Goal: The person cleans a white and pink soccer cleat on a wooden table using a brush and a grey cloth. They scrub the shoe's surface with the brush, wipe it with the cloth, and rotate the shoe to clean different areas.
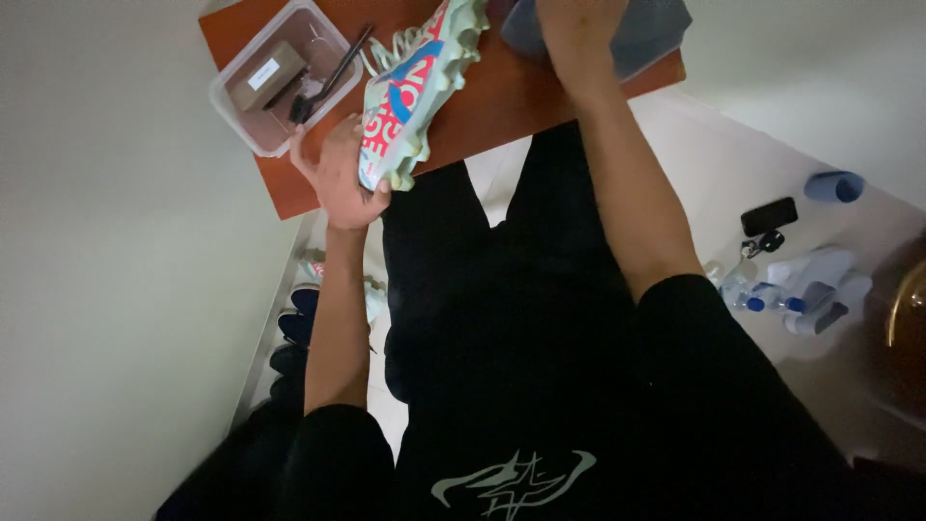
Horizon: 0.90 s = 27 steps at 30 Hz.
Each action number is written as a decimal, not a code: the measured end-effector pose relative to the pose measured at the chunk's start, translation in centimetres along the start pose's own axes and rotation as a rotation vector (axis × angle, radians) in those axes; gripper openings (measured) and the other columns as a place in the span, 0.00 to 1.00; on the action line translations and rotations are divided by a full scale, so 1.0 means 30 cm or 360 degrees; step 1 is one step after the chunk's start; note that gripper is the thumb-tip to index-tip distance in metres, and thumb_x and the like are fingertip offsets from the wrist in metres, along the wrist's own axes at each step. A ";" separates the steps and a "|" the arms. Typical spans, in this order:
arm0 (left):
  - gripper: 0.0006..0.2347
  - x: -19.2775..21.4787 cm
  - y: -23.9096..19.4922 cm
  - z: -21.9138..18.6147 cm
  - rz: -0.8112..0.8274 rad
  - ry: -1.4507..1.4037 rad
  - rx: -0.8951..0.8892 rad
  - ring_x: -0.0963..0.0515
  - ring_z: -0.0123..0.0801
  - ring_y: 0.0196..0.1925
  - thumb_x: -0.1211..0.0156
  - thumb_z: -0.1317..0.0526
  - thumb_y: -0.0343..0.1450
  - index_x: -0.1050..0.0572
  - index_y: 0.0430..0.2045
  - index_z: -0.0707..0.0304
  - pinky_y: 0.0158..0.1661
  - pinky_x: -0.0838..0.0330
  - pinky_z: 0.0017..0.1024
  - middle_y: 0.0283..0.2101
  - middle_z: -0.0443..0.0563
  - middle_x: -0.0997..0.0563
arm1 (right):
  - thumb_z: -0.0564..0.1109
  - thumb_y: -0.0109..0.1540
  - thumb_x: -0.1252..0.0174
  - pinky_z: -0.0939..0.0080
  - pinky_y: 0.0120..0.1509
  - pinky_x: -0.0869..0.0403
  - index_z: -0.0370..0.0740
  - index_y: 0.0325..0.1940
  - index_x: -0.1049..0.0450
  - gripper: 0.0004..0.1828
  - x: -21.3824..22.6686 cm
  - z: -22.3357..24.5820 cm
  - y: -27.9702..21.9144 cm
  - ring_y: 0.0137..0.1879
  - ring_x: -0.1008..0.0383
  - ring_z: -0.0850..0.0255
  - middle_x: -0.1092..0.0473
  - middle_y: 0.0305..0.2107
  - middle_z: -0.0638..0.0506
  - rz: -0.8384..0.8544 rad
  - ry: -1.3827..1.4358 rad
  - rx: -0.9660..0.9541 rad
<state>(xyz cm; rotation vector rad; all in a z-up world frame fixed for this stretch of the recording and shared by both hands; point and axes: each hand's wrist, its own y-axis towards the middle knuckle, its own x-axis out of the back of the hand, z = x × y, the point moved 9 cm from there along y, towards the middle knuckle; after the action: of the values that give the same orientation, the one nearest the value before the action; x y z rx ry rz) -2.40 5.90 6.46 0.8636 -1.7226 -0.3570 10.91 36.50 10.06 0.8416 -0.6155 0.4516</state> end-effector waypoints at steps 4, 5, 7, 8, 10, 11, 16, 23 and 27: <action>0.33 -0.005 -0.006 0.005 -0.0003 0.0011 -0.0028 0.17 0.48 0.58 0.66 0.34 0.76 0.27 0.50 0.68 0.70 0.64 0.48 0.50 0.64 0.15 | 0.53 0.75 0.47 0.52 0.57 0.34 0.46 0.61 0.36 0.15 0.007 0.020 -0.030 0.53 0.31 0.50 0.33 0.50 0.45 0.0023 0.0306 -0.0067; 0.34 -0.009 -0.009 0.005 -0.0003 0.0028 -0.0054 0.17 0.49 0.59 0.68 0.34 0.76 0.27 0.52 0.69 0.71 0.65 0.48 0.50 0.65 0.15 | 0.52 0.75 0.48 0.53 0.58 0.34 0.46 0.62 0.37 0.15 0.011 0.023 -0.038 0.54 0.31 0.50 0.34 0.51 0.44 0.0031 0.0405 -0.0090; 0.33 -0.005 -0.005 0.001 0.0004 0.0009 -0.0039 0.17 0.48 0.58 0.67 0.34 0.76 0.27 0.51 0.68 0.70 0.64 0.49 0.50 0.64 0.15 | 0.52 0.76 0.50 0.53 0.60 0.34 0.46 0.63 0.38 0.14 0.030 0.024 -0.052 0.55 0.31 0.50 0.34 0.52 0.44 0.0030 0.0495 -0.0117; 0.32 -0.004 -0.004 0.003 0.0008 -0.0004 -0.0019 0.17 0.47 0.57 0.65 0.34 0.76 0.28 0.51 0.67 0.70 0.63 0.49 0.50 0.63 0.15 | 0.52 0.76 0.51 0.53 0.61 0.34 0.46 0.64 0.38 0.14 0.035 0.024 -0.058 0.56 0.32 0.50 0.35 0.52 0.44 0.0035 0.0590 -0.0140; 0.32 -0.001 -0.004 -0.002 -0.0016 -0.0004 -0.0039 0.17 0.48 0.57 0.66 0.35 0.76 0.27 0.50 0.68 0.69 0.62 0.49 0.50 0.64 0.16 | 0.51 0.77 0.53 0.54 0.62 0.34 0.45 0.65 0.39 0.14 0.035 0.035 -0.062 0.57 0.32 0.50 0.35 0.53 0.43 0.0046 0.0692 -0.0153; 0.32 0.008 -0.007 -0.006 -0.0036 -0.0003 -0.0060 0.17 0.49 0.57 0.66 0.36 0.76 0.25 0.50 0.70 0.69 0.62 0.49 0.50 0.65 0.16 | 0.51 0.78 0.55 0.54 0.64 0.35 0.45 0.66 0.39 0.14 0.030 0.043 -0.064 0.58 0.32 0.50 0.36 0.54 0.43 0.0057 0.0795 -0.0171; 0.33 0.022 0.004 -0.022 -0.0058 0.0017 -0.0072 0.16 0.47 0.57 0.70 0.35 0.77 0.26 0.50 0.69 0.69 0.62 0.46 0.49 0.63 0.15 | 0.34 0.72 0.50 0.57 0.42 0.38 0.37 0.43 0.38 0.05 0.038 0.231 -0.111 0.35 0.41 0.57 0.41 0.39 0.46 0.0004 0.0902 0.0282; 0.32 0.026 -0.003 -0.020 -0.0092 -0.0024 -0.0071 0.16 0.49 0.57 0.67 0.35 0.76 0.27 0.51 0.67 0.69 0.58 0.49 0.51 0.62 0.15 | 0.24 0.66 0.38 0.38 0.79 0.37 0.33 0.43 0.37 0.14 -0.117 0.450 -0.205 0.76 0.47 0.42 0.44 0.65 0.40 0.0490 0.0615 0.0764; 0.34 0.014 -0.010 -0.006 -0.0033 0.0012 -0.0005 0.17 0.49 0.59 0.72 0.33 0.76 0.27 0.54 0.66 0.69 0.61 0.48 0.52 0.63 0.15 | 0.26 0.65 0.35 0.33 0.78 0.41 0.33 0.39 0.36 0.15 -0.168 0.455 -0.223 0.70 0.39 0.42 0.39 0.58 0.38 0.0435 0.0437 0.1001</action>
<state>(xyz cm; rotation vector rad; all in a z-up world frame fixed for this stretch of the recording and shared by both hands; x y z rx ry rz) -2.18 5.44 6.61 0.8802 -1.7066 -0.3694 6.76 21.03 10.06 1.2669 -0.3292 1.0242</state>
